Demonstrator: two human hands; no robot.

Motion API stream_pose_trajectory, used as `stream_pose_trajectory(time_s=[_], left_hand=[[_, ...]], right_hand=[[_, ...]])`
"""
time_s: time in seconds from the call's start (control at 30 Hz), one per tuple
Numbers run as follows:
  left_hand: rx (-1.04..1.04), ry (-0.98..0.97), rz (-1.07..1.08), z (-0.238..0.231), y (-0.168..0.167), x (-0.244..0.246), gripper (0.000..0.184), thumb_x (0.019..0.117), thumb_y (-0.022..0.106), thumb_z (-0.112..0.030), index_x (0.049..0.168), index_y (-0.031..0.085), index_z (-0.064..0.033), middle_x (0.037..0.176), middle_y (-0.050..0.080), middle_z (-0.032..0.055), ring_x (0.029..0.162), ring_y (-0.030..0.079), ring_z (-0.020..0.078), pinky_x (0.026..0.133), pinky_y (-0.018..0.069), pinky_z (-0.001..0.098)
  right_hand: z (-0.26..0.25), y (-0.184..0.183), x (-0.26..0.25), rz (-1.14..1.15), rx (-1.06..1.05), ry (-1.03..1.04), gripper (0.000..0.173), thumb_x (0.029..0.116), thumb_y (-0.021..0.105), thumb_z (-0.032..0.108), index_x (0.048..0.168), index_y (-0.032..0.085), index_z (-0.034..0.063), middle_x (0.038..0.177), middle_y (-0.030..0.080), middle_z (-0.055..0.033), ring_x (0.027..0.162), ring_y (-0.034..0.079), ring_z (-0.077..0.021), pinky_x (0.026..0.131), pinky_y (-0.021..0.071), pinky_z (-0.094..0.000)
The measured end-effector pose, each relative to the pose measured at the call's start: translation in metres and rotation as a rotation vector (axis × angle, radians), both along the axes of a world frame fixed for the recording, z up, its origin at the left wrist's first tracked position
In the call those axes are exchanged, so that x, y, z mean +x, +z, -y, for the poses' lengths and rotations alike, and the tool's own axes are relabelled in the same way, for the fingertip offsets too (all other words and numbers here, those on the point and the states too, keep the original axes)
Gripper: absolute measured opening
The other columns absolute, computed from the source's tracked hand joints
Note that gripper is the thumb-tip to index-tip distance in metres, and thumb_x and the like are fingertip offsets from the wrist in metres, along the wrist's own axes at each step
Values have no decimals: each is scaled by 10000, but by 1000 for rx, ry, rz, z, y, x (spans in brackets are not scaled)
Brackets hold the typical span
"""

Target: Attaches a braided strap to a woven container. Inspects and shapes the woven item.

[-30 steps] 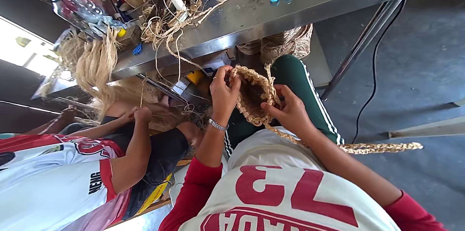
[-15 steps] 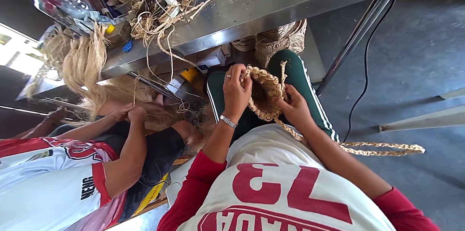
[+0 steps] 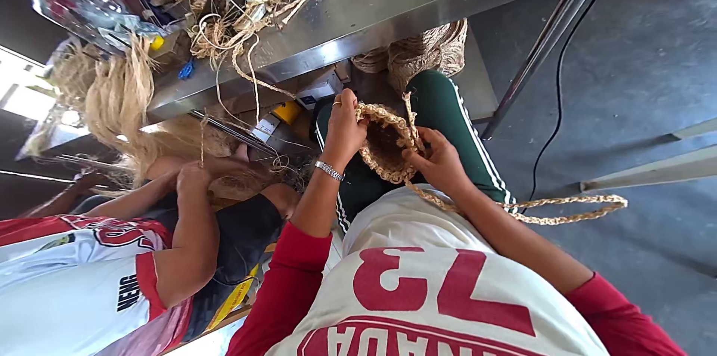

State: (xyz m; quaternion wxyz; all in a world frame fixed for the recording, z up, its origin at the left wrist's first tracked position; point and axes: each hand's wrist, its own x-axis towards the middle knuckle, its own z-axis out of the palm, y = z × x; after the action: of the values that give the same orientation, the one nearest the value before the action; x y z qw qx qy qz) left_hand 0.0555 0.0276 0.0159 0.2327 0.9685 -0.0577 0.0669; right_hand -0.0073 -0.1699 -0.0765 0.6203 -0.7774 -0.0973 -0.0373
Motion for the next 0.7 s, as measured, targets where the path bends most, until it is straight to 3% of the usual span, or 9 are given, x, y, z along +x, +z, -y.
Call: stream_pose_trajectory(time_s=[0.27, 0.37, 0.5, 0.57, 0.7], left_hand=[[69, 4, -4, 0, 9, 0, 344, 887, 740, -62, 1150, 541, 36, 1150, 600, 251, 1077, 627, 391, 918, 520, 530], [77, 20, -30, 0, 16, -2, 374, 888, 738, -61, 1177, 524, 44, 1147, 609, 256, 1097, 626, 396, 939, 510, 540], [59, 14, -45, -9, 17, 3, 431, 885, 751, -67, 1224, 504, 30, 1123, 629, 264, 1087, 636, 413, 932, 514, 560], [44, -12, -39, -13, 15, 7, 442, 884, 746, -66, 1258, 530, 25, 1179, 625, 272, 1125, 624, 424, 961, 502, 575], [85, -17, -67, -13, 16, 9, 372, 916, 734, -115, 1246, 610, 4, 1276, 595, 253, 1202, 588, 399, 1026, 469, 553]], right_hand=[[2, 6, 1, 18, 16, -1, 464, 947, 704, 211, 1357, 600, 21, 1175, 627, -168, 935, 669, -211, 789, 592, -380], [4, 15, 0, 59, -21, -17, 427, 940, 713, 204, 1313, 637, 10, 1112, 626, -157, 888, 645, -195, 757, 570, -360], [0, 20, 3, 48, -39, -15, 465, 925, 738, 262, 1312, 641, 24, 1132, 629, -150, 915, 649, -199, 779, 574, -360], [-2, 24, 3, 42, -43, -8, 455, 927, 745, 235, 1309, 639, 11, 1156, 631, -174, 947, 651, -234, 802, 572, -398], [-4, 26, 6, 28, -40, -3, 456, 921, 739, 215, 1314, 635, 9, 1158, 629, -171, 955, 655, -225, 811, 575, -386]])
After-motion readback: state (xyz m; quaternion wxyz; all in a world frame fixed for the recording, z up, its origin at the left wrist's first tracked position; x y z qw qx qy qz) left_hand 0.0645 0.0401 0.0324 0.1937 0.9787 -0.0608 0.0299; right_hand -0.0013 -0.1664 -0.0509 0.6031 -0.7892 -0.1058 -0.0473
